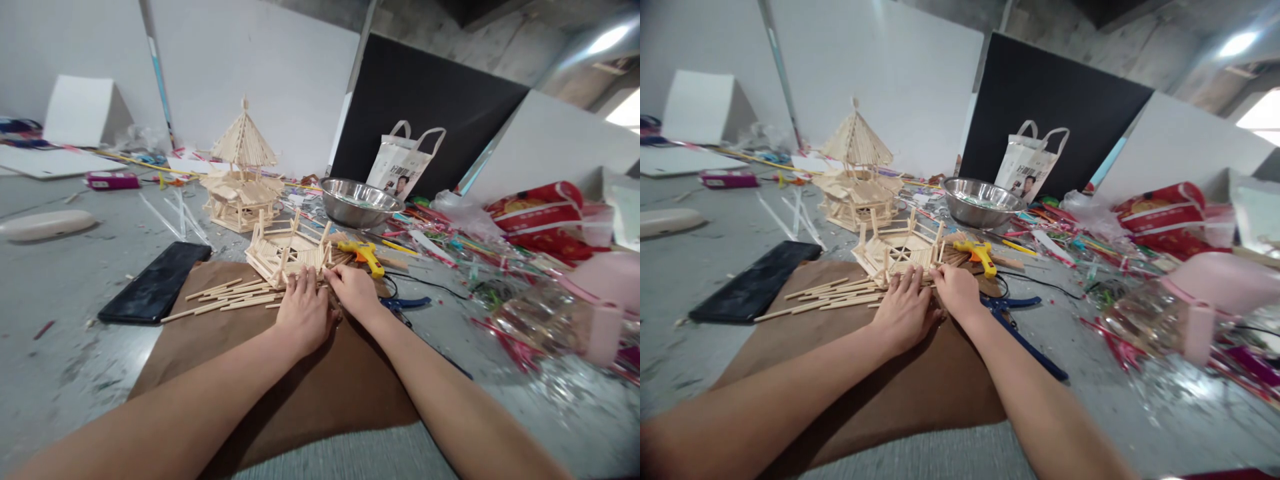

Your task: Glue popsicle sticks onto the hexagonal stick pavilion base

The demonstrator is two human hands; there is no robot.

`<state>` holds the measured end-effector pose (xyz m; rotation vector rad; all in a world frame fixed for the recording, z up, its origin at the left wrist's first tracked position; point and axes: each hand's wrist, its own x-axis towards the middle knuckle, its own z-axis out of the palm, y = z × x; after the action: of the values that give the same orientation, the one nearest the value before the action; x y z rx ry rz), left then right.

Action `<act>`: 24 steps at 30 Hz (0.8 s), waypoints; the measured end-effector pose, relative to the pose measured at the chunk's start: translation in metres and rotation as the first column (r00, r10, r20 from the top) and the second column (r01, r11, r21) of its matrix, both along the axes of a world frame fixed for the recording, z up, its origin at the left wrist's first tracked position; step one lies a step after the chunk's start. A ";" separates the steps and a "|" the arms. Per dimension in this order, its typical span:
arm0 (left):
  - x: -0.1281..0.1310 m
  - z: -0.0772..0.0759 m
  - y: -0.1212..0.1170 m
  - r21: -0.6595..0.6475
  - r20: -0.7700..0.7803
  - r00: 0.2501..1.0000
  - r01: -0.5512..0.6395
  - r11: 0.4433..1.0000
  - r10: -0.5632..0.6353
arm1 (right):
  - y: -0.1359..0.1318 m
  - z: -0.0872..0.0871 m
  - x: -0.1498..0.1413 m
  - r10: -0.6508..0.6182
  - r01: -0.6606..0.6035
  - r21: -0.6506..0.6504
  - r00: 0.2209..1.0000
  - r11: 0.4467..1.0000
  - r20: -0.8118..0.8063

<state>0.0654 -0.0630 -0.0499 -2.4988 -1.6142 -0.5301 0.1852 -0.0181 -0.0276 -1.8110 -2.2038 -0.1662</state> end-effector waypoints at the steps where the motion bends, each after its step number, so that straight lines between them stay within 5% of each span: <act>1: 0.000 0.000 0.000 -0.001 0.000 1.000 0.000 1.000 0.000 | 0.000 0.000 0.000 0.001 -0.001 0.002 1.000 1.000 -0.003; 24: 0.000 0.001 -0.001 0.004 0.002 1.000 -0.002 1.000 0.002 | 0.003 -0.006 0.001 0.063 -0.056 0.071 0.992 0.996 -0.112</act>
<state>0.0650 -0.0639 -0.0485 -2.4948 -1.6147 -0.5352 0.1866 -0.0150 -0.0332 -1.6746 -2.1440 -0.1205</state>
